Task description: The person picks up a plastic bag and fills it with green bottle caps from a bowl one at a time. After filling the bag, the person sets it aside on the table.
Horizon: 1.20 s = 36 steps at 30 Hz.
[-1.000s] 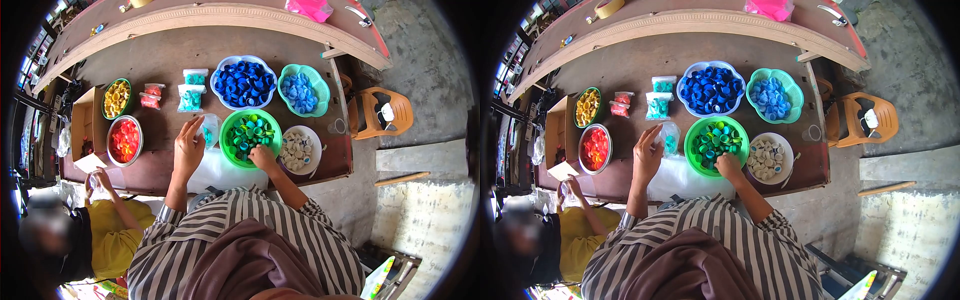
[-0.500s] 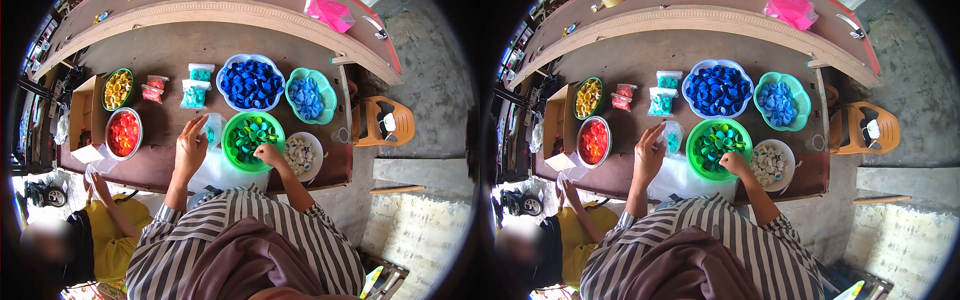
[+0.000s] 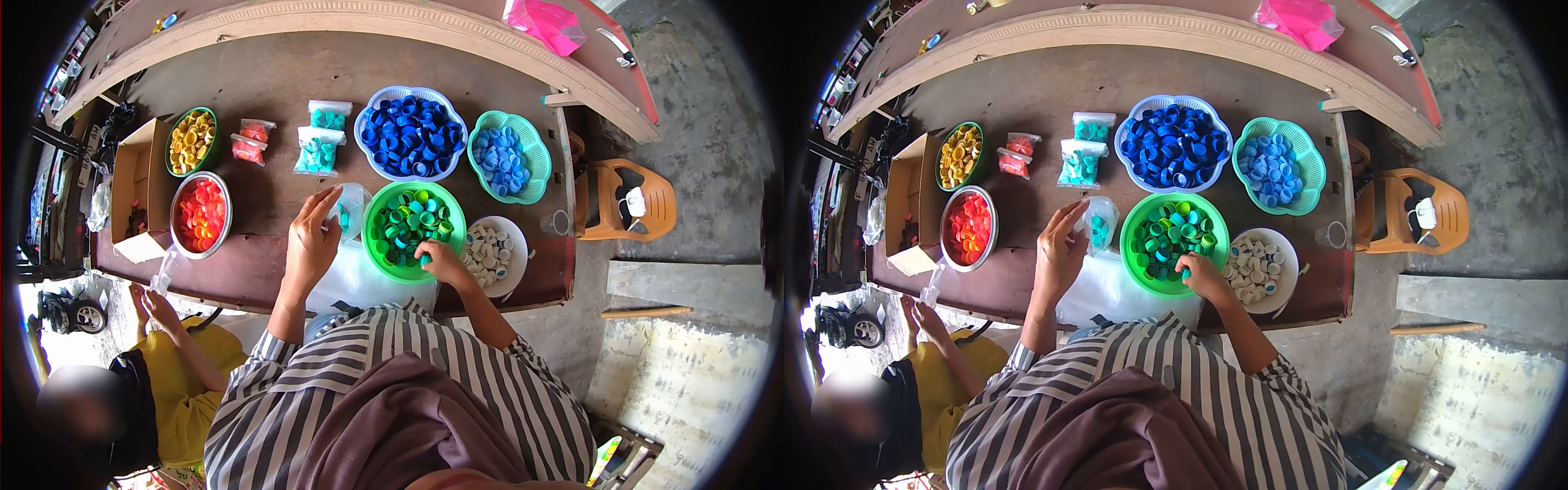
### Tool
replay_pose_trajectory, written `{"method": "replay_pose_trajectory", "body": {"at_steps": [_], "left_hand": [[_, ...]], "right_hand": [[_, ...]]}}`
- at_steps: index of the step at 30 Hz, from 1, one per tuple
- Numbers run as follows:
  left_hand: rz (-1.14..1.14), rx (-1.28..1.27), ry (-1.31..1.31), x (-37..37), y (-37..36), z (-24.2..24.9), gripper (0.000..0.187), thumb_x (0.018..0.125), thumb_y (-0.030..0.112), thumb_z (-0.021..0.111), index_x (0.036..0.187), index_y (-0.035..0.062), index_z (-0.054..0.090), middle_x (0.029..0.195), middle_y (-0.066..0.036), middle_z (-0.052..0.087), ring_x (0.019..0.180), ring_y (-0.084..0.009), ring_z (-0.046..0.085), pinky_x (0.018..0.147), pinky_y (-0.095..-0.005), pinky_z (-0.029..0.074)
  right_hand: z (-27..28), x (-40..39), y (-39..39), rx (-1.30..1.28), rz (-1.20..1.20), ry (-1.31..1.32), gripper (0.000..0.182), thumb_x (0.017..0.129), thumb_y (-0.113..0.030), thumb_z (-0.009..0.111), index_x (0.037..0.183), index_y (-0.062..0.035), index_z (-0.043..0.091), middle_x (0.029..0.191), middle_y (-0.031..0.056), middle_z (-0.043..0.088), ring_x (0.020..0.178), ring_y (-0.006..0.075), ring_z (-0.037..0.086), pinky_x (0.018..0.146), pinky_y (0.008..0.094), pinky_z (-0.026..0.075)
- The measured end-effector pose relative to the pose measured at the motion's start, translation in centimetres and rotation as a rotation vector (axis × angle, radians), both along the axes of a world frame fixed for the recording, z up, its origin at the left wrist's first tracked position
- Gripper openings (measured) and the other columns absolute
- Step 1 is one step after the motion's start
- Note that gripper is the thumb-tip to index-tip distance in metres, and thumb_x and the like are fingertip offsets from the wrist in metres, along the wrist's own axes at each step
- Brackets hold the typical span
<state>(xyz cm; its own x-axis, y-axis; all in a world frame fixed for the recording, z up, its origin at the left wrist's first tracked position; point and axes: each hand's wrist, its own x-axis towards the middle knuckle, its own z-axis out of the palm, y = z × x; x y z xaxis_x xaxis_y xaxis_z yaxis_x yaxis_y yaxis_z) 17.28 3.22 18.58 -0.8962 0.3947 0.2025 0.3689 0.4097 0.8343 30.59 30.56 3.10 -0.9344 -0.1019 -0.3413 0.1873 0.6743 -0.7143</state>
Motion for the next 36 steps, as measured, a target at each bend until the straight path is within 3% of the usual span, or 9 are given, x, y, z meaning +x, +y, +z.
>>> {"method": "replay_pose_trajectory", "body": {"at_steps": [6, 14, 17, 21, 23, 26, 29, 33, 36], "left_hand": [[-0.02, -0.005, 0.027, 0.5, 0.0, 0.2, 0.046, 0.084, -0.008, 0.056, 0.128, 0.0017, 0.061, 0.124, -0.016, 0.064, 0.086, -0.028, 0.069, 0.071, -0.0323, 0.055], [-0.035, 0.008, 0.005, 1.5, 0.0, 0.5, 0.046, 0.083, -0.009, 0.055, 0.127, 0.0017, 0.061, 0.125, -0.017, 0.063, 0.093, -0.031, 0.069, 0.074, -0.0339, 0.057], [-0.055, 0.008, 0.094, 1.8, 0.1, -0.5, 0.051, 0.082, -0.01, 0.058, 0.131, 0.0048, 0.061, 0.125, -0.015, 0.064, 0.079, -0.0224, 0.067, 0.068, -0.0303, 0.053], [-0.08, 0.005, 0.076, 2.4, 0.6, -0.5, 0.051, 0.082, -0.01, 0.059, 0.131, 0.0046, 0.06, 0.126, -0.015, 0.063, 0.079, -0.0225, 0.067, 0.068, -0.0303, 0.053], [-0.081, -0.016, 0.052, 2.5, 0.8, -0.4, 0.049, 0.082, -0.007, 0.056, 0.129, 0.0037, 0.061, 0.125, -0.017, 0.062, 0.101, -0.0344, 0.067, 0.081, -0.0373, 0.057], [-0.075, -0.024, 0.08, 2.6, 0.8, -0.2, 0.048, 0.083, -0.007, 0.056, 0.129, 0.0035, 0.061, 0.125, -0.017, 0.062, 0.1, -0.0336, 0.068, 0.08, -0.0364, 0.057], [-0.058, -0.009, 0.018, 2.5, 0.4, 0.4, 0.047, 0.083, -0.007, 0.055, 0.129, 0.0034, 0.061, 0.125, -0.017, 0.062, 0.098, -0.0326, 0.068, 0.078, -0.036, 0.057], [-0.038, 0.002, 0.039, 2.0, 0.0, 0.3, 0.047, 0.084, -0.008, 0.055, 0.129, 0.0025, 0.06, 0.125, -0.017, 0.062, 0.094, -0.0321, 0.069, 0.074, -0.0352, 0.057], [-0.03, 0.001, 0.052, 1.5, 0.1, 0.1, 0.046, 0.084, -0.009, 0.056, 0.129, 0.002, 0.06, 0.125, -0.017, 0.063, 0.094, -0.0317, 0.069, 0.073, -0.0344, 0.057]], "right_hand": [[3.0, -0.2, 0.0, -0.779, -0.246, -0.083, 0.05, 0.073, 0.014, 0.069, 0.118, -0.002, 0.057, 0.119, 0.0073, 0.062, 0.117, 0.0193, 0.06, 0.097, 0.0315, 0.05], [7.2, -1.0, -1.1, -0.938, -0.325, -0.027, 0.051, 0.074, 0.016, 0.071, 0.118, -0.0042, 0.057, 0.119, 0.0063, 0.061, 0.114, 0.0182, 0.06, 0.101, 0.0315, 0.049], [8.8, -1.9, -2.5, -0.887, -0.381, 0.117, 0.042, 0.079, 0.013, 0.071, 0.115, -0.0037, 0.058, 0.119, 0.0075, 0.062, 0.115, 0.0178, 0.059, 0.1, 0.0306, 0.048], [13.4, -4.6, -7.3, -0.567, -0.418, 0.882, 0.031, 0.082, 0.009, 0.071, 0.106, -0.0025, 0.056, 0.114, 0.0116, 0.06, 0.112, 0.0231, 0.061, 0.094, 0.033, 0.05], [14.0, -5.6, -8.6, -0.382, -0.366, 1.048, 0.03, 0.079, 0.008, 0.073, 0.102, -0.0037, 0.057, 0.112, 0.0139, 0.062, 0.111, 0.029, 0.063, 0.091, 0.0361, 0.052], [14.6, -6.1, -8.6, 0.019, -0.052, 0.924, 0.029, 0.079, -0.002, 0.078, 0.105, -0.0066, 0.065, 0.12, 0.0102, 0.065, 0.111, 0.0273, 0.063, 0.092, 0.0381, 0.05], [13.5, -6.2, -6.6, -0.289, -0.341, 0.847, 0.023, 0.081, -0.004, 0.076, 0.103, -0.0051, 0.068, 0.109, 0.0089, 0.07, 0.103, 0.0266, 0.065, 0.091, 0.0369, 0.049], [9.7, -4.5, -1.5, -0.209, -0.469, 0.629, 0.009, 0.084, -0.005, 0.072, 0.092, -0.0063, 0.068, 0.097, 0.0103, 0.068, 0.091, 0.0275, 0.066, 0.08, 0.0398, 0.052], [3.1, -1.5, 0.6, 0.389, -0.152, 0.259, 0.01, 0.078, -0.008, 0.066, 0.068, -0.0097, 0.069, 0.087, 0.0103, 0.064, 0.085, 0.0299, 0.063, 0.075, 0.0461, 0.05]]}}
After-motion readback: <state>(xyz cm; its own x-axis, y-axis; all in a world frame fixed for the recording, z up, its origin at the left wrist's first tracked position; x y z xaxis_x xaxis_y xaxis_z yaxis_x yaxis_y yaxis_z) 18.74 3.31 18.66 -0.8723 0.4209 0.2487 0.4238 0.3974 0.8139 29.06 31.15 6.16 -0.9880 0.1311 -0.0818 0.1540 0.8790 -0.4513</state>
